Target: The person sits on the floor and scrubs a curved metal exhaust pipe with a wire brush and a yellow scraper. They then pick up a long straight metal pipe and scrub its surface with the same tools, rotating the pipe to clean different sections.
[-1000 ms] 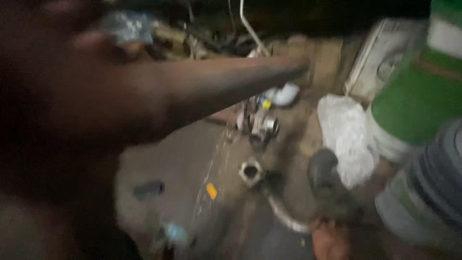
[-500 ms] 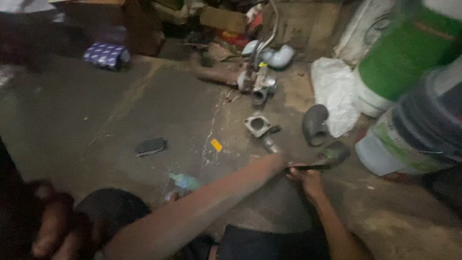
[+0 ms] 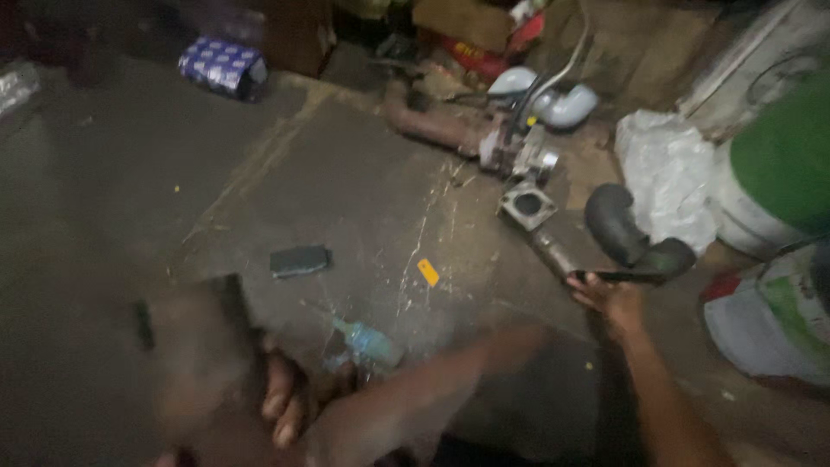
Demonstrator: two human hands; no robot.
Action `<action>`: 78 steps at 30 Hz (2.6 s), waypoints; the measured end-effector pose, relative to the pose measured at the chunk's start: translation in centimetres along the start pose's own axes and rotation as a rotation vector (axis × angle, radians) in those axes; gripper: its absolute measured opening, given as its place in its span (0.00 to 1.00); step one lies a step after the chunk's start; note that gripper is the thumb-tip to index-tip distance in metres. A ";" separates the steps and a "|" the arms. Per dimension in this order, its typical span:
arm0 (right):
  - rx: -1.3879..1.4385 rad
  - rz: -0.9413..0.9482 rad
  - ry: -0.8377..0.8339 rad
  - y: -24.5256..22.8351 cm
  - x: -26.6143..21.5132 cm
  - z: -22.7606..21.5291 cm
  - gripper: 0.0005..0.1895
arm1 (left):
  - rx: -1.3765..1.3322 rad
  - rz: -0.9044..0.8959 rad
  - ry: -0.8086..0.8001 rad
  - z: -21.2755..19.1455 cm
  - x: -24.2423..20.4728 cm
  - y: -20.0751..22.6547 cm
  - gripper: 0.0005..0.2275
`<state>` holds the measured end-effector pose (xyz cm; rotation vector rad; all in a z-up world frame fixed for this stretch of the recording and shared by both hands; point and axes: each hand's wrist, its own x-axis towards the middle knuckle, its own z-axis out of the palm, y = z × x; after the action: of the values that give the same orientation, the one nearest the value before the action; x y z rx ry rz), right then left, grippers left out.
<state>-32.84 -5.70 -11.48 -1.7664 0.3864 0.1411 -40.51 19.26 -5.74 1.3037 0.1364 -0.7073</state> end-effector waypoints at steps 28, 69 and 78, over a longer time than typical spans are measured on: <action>0.412 0.120 0.224 -2.3 -19.2 9.9 0.09 | -0.581 0.685 0.319 -15.0 -32.3 3.4 0.34; 0.241 0.219 0.214 -5.8 -23.6 14.5 0.18 | -0.549 0.660 0.367 -14.7 -30.2 4.0 0.35; 0.257 0.212 0.204 -6.4 -24.7 15.2 0.15 | -0.553 0.580 0.408 -14.7 -30.1 4.0 0.37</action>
<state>-52.15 14.65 -1.70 -1.4872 0.7090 0.0577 -57.68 45.08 7.60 0.8665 0.2501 0.1030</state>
